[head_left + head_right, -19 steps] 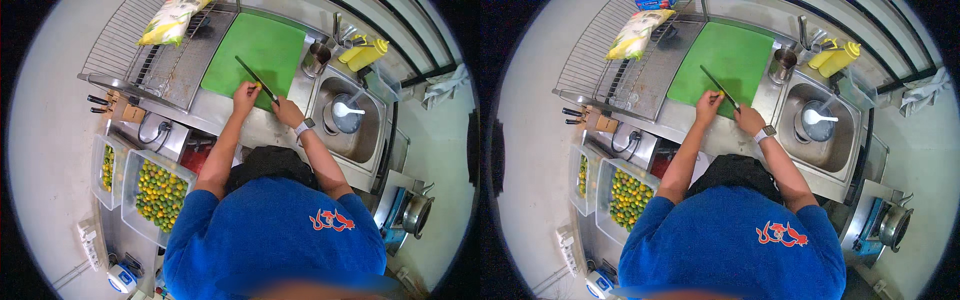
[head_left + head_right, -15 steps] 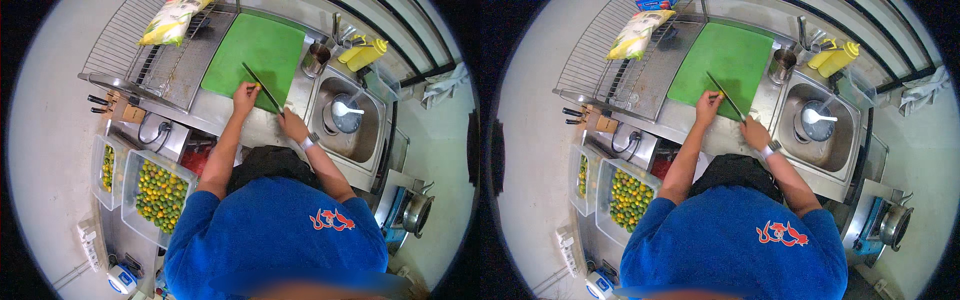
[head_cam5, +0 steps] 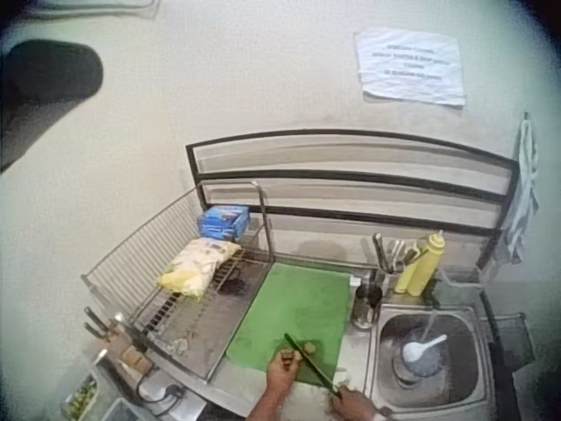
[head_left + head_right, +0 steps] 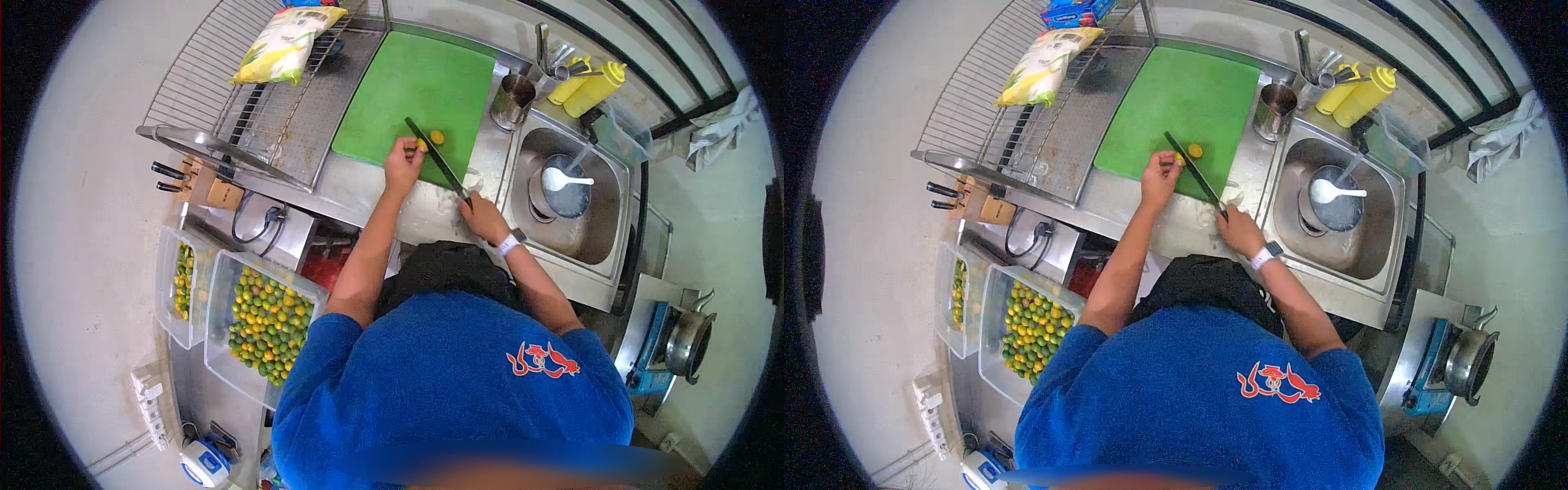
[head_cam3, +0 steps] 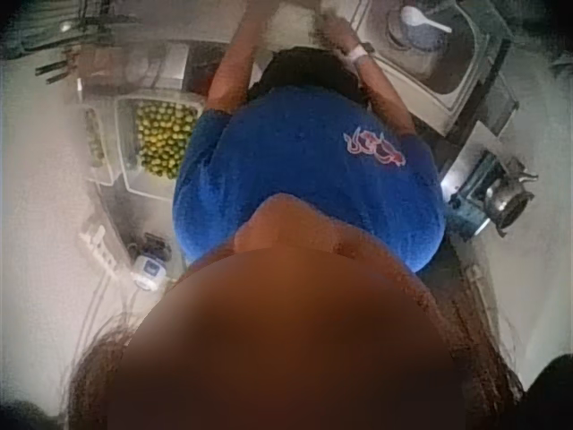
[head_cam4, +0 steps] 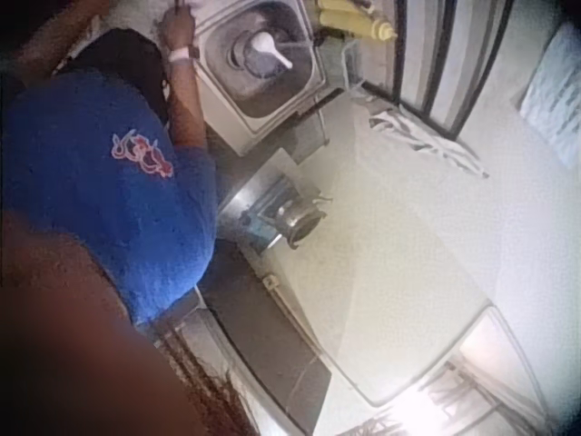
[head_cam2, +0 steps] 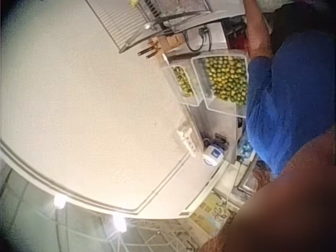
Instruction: Cutting small citrus fruits into halves on a cutting board in a kitchen.
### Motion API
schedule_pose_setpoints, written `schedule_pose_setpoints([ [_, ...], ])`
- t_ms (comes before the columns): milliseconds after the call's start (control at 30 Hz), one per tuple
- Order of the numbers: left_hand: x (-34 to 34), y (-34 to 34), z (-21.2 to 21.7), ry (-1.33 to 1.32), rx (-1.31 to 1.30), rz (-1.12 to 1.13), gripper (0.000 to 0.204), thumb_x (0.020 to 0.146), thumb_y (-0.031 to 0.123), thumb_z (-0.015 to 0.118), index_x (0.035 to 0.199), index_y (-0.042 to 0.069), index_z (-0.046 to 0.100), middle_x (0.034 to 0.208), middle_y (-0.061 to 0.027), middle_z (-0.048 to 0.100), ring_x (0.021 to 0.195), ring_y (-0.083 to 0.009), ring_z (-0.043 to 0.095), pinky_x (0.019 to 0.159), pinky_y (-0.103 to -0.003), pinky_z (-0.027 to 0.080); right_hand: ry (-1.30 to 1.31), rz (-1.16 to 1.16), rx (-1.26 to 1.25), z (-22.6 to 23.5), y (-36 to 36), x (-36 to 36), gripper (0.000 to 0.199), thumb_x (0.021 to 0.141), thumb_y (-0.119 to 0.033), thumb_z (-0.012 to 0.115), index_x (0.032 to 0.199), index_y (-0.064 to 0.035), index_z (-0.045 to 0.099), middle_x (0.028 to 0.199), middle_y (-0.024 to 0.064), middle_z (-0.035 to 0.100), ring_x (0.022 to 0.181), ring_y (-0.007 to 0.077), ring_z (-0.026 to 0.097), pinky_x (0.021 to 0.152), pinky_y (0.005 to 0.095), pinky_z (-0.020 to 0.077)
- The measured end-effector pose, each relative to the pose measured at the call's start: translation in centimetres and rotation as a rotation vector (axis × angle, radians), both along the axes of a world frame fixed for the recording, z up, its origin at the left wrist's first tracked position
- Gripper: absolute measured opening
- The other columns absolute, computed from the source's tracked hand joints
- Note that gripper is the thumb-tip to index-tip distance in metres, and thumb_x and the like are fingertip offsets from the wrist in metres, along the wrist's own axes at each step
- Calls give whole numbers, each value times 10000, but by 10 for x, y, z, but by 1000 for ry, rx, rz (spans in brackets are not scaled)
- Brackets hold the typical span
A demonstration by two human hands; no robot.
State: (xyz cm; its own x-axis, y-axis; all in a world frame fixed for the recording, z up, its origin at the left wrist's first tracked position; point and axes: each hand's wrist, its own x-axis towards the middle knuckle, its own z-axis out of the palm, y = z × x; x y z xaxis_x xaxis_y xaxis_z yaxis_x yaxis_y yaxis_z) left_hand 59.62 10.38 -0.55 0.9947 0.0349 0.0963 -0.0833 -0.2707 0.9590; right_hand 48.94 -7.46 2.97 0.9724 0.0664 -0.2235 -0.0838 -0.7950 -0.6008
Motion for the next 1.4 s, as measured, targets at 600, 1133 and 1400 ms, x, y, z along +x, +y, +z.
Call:
schedule_pose_setpoints([
  [600,15,-20,4,-119,472,-173,272,729,251,633,895,52,553,907,-183,552,865,-342,540,758,-418,440,140,-380,548,40,-61,-64,257,890,-303,475,787,-73,433,458,-11,394,322,84,360,304,241,292],
  [1133,-213,295,160,127,134,737,335,789,247,651,1030,56,516,887,-18,537,763,-85,503,654,-238,431,132,-299,703,43,-44,-3,323,902,-338,445,718,-91,349,497,12,379,316,106,363,290,237,302],
  [1400,-246,334,126,-2,-256,1177,377,786,277,654,1004,17,489,790,-25,516,579,-56,434,490,-193,361,111,-224,674,33,-30,9,284,909,-307,435,743,-86,370,494,10,393,331,99,373,300,230,307],
])
